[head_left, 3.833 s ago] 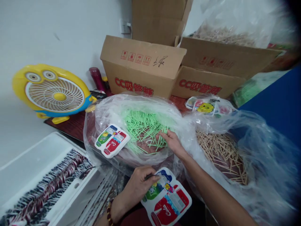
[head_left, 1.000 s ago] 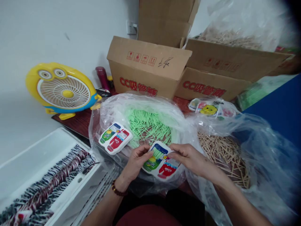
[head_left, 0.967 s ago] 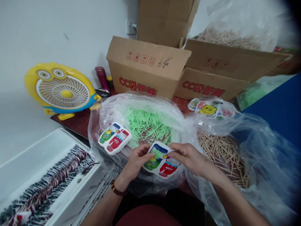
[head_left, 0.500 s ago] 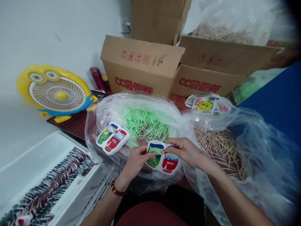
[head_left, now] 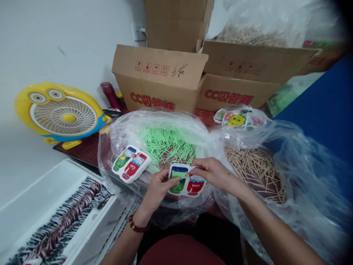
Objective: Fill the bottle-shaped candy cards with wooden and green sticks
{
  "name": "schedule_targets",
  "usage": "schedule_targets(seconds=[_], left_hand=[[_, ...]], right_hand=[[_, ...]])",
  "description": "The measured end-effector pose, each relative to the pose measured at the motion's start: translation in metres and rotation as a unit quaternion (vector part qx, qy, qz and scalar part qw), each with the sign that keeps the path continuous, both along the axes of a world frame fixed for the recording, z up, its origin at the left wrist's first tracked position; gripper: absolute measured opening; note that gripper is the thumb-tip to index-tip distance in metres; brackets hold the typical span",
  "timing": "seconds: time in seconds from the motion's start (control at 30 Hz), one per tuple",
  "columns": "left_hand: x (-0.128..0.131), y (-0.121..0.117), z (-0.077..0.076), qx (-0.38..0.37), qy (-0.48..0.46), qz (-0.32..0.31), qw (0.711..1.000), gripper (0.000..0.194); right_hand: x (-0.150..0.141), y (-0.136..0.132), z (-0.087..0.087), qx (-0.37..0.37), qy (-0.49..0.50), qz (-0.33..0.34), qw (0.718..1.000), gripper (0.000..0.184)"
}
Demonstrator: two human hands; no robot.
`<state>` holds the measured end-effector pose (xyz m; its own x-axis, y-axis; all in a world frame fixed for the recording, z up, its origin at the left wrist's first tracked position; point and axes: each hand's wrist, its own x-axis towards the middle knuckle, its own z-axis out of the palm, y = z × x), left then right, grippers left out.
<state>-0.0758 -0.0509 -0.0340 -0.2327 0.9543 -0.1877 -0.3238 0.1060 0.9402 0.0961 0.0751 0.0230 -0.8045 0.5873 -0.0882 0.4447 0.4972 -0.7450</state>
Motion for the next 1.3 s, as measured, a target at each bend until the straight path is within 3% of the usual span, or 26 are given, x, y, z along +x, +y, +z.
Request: schedule_targets(seconds=[0.27, 0.53, 0.73, 0.87, 1.0, 1.17, 1.3], left_hand=[[0.004, 0.0, 0.005, -0.002, -0.008, -0.024, 1.0, 0.033], [0.014, -0.006, 0.01, -0.005, 0.106, 0.008, 0.994, 0.042], [0.017, -0.029, 0.0, -0.027, 0.188, -0.042, 0.981, 0.013], [0.02, -0.032, 0.001, -0.022, 0.201, -0.078, 0.976, 0.016], [0.027, -0.021, 0.005, -0.032, 0.165, -0.112, 0.979, 0.015], [0.045, -0.002, 0.007, -0.035, 0.136, -0.154, 0.978, 0.02], [0.056, 0.008, 0.007, -0.06, 0.127, -0.175, 0.974, 0.024]], right_hand=[[-0.001, -0.002, 0.005, 0.004, -0.009, 0.013, 1.0, 0.016], [-0.007, -0.014, -0.011, -0.05, 0.025, 0.034, 0.998, 0.013], [0.0, -0.037, -0.027, -0.07, 0.041, 0.049, 0.995, 0.023], [0.012, -0.043, -0.03, -0.037, 0.026, 0.042, 0.998, 0.036], [0.029, -0.04, -0.02, -0.02, 0.02, 0.016, 0.999, 0.042], [0.051, -0.043, -0.01, -0.041, 0.066, -0.028, 0.997, 0.033], [0.086, -0.024, -0.018, -0.059, 0.109, -0.082, 0.989, 0.025]])
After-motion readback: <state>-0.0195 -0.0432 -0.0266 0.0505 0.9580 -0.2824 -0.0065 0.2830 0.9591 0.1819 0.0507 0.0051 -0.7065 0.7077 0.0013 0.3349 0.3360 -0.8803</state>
